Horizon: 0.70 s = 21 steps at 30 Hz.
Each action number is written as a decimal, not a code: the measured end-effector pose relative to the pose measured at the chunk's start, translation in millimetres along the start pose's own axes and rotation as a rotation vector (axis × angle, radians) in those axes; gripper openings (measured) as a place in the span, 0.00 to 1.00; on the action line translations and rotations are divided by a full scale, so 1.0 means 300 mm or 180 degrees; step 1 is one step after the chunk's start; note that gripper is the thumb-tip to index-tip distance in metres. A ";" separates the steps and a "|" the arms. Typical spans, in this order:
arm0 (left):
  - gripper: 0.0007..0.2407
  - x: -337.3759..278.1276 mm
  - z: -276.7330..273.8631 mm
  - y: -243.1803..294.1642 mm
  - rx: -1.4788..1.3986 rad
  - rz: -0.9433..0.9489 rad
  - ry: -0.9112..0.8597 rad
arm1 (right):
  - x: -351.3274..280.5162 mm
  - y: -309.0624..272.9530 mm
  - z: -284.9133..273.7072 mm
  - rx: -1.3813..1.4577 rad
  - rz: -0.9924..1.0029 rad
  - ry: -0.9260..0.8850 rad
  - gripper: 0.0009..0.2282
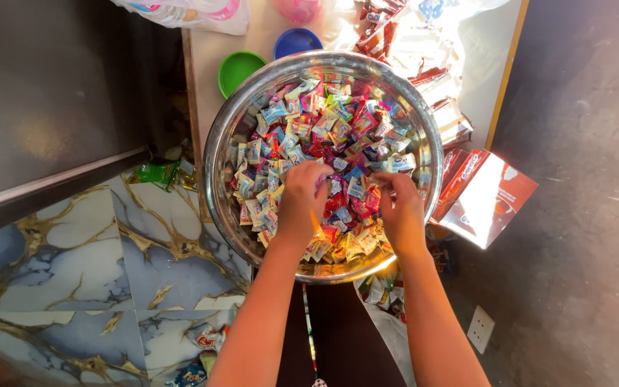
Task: Mixing assorted wrapped candies in a large metal bowl.
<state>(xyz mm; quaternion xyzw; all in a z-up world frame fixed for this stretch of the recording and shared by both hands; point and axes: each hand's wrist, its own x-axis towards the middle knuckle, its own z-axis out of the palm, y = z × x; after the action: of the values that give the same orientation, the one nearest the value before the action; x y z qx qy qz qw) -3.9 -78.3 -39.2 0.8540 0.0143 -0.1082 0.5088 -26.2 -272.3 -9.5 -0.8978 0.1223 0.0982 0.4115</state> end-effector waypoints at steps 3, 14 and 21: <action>0.10 0.051 0.096 -0.065 0.0277 0.0314 -0.0066 | 0.063 0.002 0.020 -0.0130 -0.0222 0.0134 0.09; 0.13 0.121 0.110 -0.067 0.1120 0.0311 -0.0665 | 0.217 0.091 0.125 -0.0560 0.0028 -0.0052 0.06; 0.14 0.134 0.085 -0.003 0.0985 0.0427 -0.0548 | 0.195 0.148 0.135 -0.0187 0.0235 -0.0139 0.07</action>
<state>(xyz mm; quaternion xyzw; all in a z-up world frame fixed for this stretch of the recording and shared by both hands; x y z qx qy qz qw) 30.8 -103.5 -59.6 0.9087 -0.1030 -0.1477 0.3767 13.0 -277.6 -83.6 -0.9020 0.1435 0.1364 0.3837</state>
